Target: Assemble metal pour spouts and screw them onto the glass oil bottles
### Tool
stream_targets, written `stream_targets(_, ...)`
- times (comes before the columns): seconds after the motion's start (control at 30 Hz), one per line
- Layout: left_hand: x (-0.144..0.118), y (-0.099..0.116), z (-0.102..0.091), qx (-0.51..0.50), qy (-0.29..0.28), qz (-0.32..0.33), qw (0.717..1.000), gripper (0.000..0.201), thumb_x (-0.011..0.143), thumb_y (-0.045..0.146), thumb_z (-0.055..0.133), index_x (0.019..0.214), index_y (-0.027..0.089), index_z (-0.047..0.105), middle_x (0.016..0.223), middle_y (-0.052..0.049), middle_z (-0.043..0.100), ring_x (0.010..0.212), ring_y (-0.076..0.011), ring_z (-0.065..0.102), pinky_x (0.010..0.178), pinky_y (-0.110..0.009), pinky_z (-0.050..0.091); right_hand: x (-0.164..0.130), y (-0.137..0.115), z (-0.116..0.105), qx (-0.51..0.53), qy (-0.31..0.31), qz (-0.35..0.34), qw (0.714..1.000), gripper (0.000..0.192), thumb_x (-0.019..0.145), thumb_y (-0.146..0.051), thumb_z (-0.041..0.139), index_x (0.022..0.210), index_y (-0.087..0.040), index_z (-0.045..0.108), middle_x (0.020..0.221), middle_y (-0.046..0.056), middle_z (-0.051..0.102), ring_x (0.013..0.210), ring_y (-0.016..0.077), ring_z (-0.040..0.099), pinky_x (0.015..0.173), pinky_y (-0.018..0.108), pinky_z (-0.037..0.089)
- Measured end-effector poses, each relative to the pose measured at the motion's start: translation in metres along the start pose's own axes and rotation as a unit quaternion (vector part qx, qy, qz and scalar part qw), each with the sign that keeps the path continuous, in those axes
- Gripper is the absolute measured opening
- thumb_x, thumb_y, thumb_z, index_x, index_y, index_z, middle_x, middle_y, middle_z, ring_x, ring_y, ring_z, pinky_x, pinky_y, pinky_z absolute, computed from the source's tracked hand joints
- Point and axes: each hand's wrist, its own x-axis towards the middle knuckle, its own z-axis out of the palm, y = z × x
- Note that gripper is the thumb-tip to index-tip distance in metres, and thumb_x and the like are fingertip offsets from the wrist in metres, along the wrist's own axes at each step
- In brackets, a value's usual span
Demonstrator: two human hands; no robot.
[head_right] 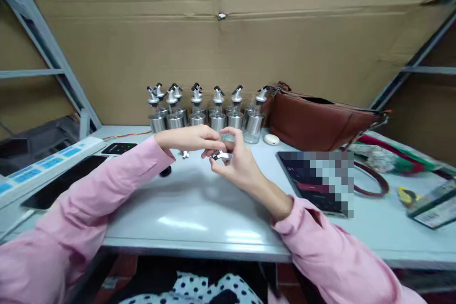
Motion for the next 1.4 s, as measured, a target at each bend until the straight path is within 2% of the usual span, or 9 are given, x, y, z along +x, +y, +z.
stream_targets(0.33,-0.001,-0.002,0.001,-0.007,-0.002,-0.002,1.000,0.033,0.087,0.028,0.046,0.060,0.011,0.054,0.050,0.002,0.055,0.045,-0.0050,0.048,0.052,-0.019,0.038,-0.001,0.000,0.000,-0.015,-0.001,0.007,1.000,0.050,0.068,-0.017,0.060,0.108,-0.020,0.029,0.077,0.001,0.064,0.050,0.0096,0.051,0.045,0.022,0.039)
stream_targets(0.5,-0.001,-0.008,-0.002,-0.107,-0.029,0.018,0.994,0.034,0.087,0.030,0.046,0.060,0.011,0.054,0.053,0.000,0.057,0.048,-0.0062,0.052,0.054,-0.020,0.040,-0.001,-0.001,0.000,-0.014,0.004,-0.009,1.000,0.051,0.070,-0.021,0.061,0.108,-0.020,0.028,0.076,0.001,0.063,0.054,0.0116,0.054,0.047,0.023,0.041)
stream_targets(0.67,-0.002,-0.020,-0.002,-0.280,-0.136,0.009,0.950,0.035,0.079,0.046,0.058,0.072,0.011,0.062,0.066,-0.003,0.064,0.054,-0.0098,0.057,0.061,-0.025,0.047,-0.001,-0.002,0.000,-0.031,0.044,-0.028,0.998,0.051,0.069,-0.022,0.061,0.108,-0.021,0.029,0.070,-0.004,0.052,0.057,0.0118,0.053,0.050,0.024,0.044)
stream_targets(0.77,-0.001,-0.026,0.002,-0.329,-0.174,0.005,0.928,0.044,0.075,0.054,0.059,0.075,0.011,0.064,0.069,-0.006,0.066,0.055,-0.0112,0.058,0.062,-0.026,0.047,-0.002,-0.002,0.000,-0.028,0.050,-0.047,0.997,0.050,0.069,-0.022,0.061,0.107,-0.022,0.029,0.076,-0.002,0.048,0.059,0.0108,0.052,0.048,0.023,0.044)
stream_targets(0.93,0.007,-0.033,0.013,-0.386,-0.244,0.016,0.890,0.049,0.078,0.058,0.052,0.078,0.010,0.063,0.073,-0.009,0.068,0.059,-0.0142,0.059,0.064,-0.029,0.047,-0.003,-0.003,0.000,-0.008,0.055,-0.056,0.997,0.050,0.070,-0.020,0.061,0.107,-0.023,0.029,0.085,0.000,0.044,0.059,0.0083,0.051,0.045,0.020,0.046)
stream_targets(1.07,0.013,-0.034,0.021,-0.446,-0.266,0.037,0.854,0.048,0.079,0.058,0.048,0.080,0.012,0.058,0.074,-0.007,0.068,0.060,-0.0149,0.058,0.065,-0.030,0.045,-0.004,-0.005,0.001,0.010,0.081,-0.065,0.995,0.048,0.070,-0.015,0.060,0.105,-0.025,0.029,0.096,0.001,0.039,0.056,0.0050,0.050,0.039,0.017,0.045)
stream_targets(1.17,0.016,-0.034,0.024,-0.454,-0.274,0.042,0.847,0.045,0.080,0.056,0.046,0.078,0.012,0.056,0.070,-0.007,0.067,0.056,-0.0144,0.056,0.061,-0.029,0.044,-0.006,-0.008,0.003,0.032,0.072,-0.060,0.995,0.044,0.073,-0.015,0.058,0.103,-0.026,0.028,0.103,0.003,0.038,0.052,0.0031,0.049,0.036,0.017,0.044)
stream_targets(1.33,0.020,-0.031,0.030,-0.457,-0.296,0.061,0.836,0.044,0.080,0.056,0.044,0.076,0.013,0.054,0.065,-0.006,0.064,0.057,-0.0155,0.055,0.058,-0.029,0.043,-0.007,-0.012,0.002,-0.020,0.131,-0.090,0.987,0.047,0.066,-0.012,0.058,0.102,-0.025,0.031,0.092,0.001,0.039,0.054,0.0042,0.044,0.035,0.015,0.039)
stream_targets(1.4,0.021,-0.031,0.033,-0.460,-0.311,0.059,0.829,0.043,0.080,0.055,0.043,0.077,0.014,0.052,0.064,-0.006,0.063,0.057,-0.0160,0.055,0.057,-0.029,0.043,-0.008,-0.012,0.002,-0.023,0.123,-0.104,0.987,0.048,0.065,-0.011,0.057,0.103,-0.025,0.031,0.091,0.000,0.038,0.053,0.0039,0.043,0.034,0.014,0.037)
